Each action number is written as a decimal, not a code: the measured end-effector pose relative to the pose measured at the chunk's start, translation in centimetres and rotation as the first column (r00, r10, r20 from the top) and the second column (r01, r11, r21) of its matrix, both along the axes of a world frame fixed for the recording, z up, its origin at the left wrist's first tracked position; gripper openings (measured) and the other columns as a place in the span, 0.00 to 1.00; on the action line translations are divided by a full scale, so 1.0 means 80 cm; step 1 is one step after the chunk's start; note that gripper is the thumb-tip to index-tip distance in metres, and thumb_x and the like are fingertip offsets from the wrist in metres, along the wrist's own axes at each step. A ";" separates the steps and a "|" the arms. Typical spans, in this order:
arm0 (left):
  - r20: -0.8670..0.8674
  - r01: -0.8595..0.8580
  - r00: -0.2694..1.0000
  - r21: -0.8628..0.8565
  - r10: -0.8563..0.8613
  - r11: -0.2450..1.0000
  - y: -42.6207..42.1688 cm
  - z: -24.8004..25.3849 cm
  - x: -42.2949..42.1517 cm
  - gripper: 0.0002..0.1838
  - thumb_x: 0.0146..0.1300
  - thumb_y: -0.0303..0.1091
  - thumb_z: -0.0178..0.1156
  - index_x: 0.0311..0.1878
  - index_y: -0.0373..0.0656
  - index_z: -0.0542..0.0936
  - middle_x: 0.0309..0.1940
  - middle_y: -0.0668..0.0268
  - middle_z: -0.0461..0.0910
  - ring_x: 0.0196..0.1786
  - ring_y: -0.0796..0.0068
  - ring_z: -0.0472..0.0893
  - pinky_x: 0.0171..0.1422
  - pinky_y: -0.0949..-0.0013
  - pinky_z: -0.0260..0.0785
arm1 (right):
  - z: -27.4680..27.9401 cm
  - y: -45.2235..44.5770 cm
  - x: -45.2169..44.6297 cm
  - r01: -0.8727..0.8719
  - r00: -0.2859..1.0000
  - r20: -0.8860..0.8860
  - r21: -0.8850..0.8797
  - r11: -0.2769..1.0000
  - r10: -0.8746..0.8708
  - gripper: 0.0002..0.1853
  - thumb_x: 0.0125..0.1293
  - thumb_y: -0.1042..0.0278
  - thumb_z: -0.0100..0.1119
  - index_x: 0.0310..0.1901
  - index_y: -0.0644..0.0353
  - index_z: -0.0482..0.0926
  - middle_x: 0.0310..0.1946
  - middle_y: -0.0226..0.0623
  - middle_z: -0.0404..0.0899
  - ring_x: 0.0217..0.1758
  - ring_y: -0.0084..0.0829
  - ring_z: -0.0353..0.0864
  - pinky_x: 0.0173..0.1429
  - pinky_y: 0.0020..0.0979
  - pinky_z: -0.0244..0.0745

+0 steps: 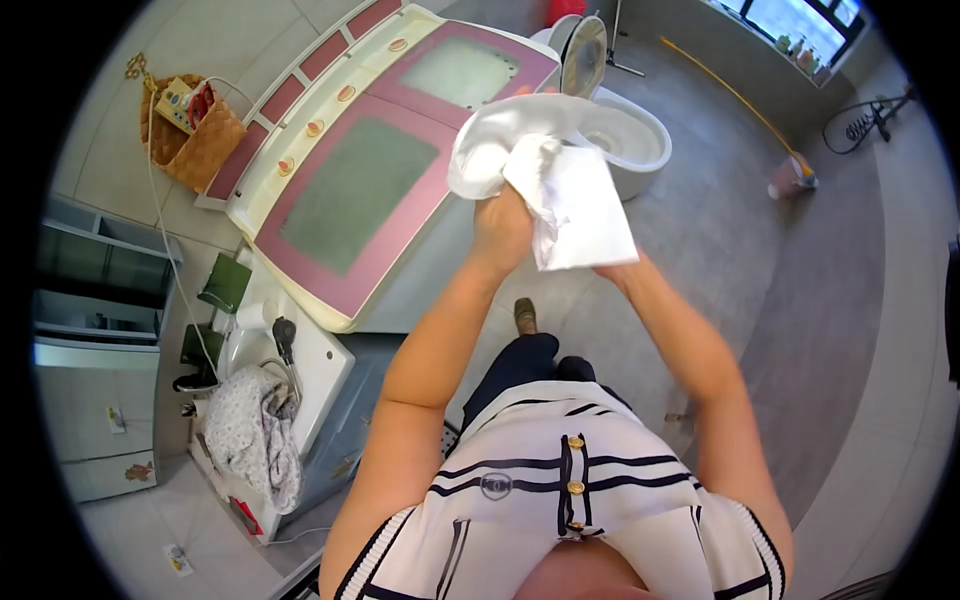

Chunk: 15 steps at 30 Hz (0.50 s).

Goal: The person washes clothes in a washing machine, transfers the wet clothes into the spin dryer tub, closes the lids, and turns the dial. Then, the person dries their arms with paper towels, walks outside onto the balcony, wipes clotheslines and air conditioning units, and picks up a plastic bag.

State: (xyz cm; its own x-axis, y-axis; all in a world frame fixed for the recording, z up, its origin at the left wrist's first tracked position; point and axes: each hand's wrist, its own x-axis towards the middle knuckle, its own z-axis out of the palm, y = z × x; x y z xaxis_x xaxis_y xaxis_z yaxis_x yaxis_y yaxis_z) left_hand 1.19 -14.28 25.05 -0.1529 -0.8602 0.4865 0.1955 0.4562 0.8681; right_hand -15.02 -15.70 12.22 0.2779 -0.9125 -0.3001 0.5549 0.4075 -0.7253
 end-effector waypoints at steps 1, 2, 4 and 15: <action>-0.111 0.009 0.994 0.134 0.006 0.991 -0.010 0.005 -0.010 0.19 0.70 0.34 0.47 0.60 0.34 0.70 0.55 0.60 0.72 0.53 0.72 0.73 0.60 0.66 0.66 | 0.017 0.011 -0.005 0.115 0.978 0.145 0.218 0.969 -0.148 0.30 0.72 0.42 0.35 0.65 0.56 0.62 0.60 0.39 0.70 0.61 0.34 0.72 0.65 0.39 0.65; -0.058 0.052 0.998 0.231 -0.039 0.972 -0.024 -0.019 -0.014 0.21 0.70 0.34 0.48 0.63 0.36 0.67 0.61 0.59 0.66 0.60 0.69 0.69 0.64 0.64 0.62 | 0.042 0.016 -0.003 0.185 0.956 0.152 0.357 0.916 -0.252 0.34 0.71 0.35 0.30 0.65 0.55 0.63 0.61 0.39 0.69 0.62 0.39 0.71 0.69 0.46 0.60; 0.163 0.051 0.985 0.025 -0.055 0.998 -0.057 -0.071 -0.039 0.31 0.62 0.36 0.53 0.69 0.39 0.60 0.71 0.56 0.54 0.72 0.61 0.52 0.72 0.59 0.38 | 0.059 0.001 0.014 0.208 0.924 0.310 0.086 0.974 -0.225 0.35 0.70 0.35 0.32 0.66 0.55 0.62 0.62 0.41 0.68 0.63 0.44 0.70 0.67 0.50 0.61; 0.787 0.240 0.579 -0.415 0.214 0.878 -0.236 -0.044 -0.069 0.35 0.52 0.25 0.61 0.66 0.41 0.65 0.69 0.50 0.56 0.72 0.49 0.57 0.73 0.51 0.50 | 0.071 -0.218 -0.095 0.722 0.692 0.181 -0.178 0.668 -0.699 0.16 0.74 0.62 0.40 0.54 0.63 0.72 0.54 0.41 0.76 0.56 0.34 0.77 0.58 0.37 0.74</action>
State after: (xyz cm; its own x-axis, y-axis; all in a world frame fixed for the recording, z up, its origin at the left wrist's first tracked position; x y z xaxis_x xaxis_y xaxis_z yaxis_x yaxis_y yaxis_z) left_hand -4.36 -33.17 21.57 -0.6738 -0.5792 0.4588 -0.4541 0.8144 0.3613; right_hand -22.61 -33.15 17.93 -0.4676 -0.8806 -0.0770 0.6756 -0.2998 -0.6735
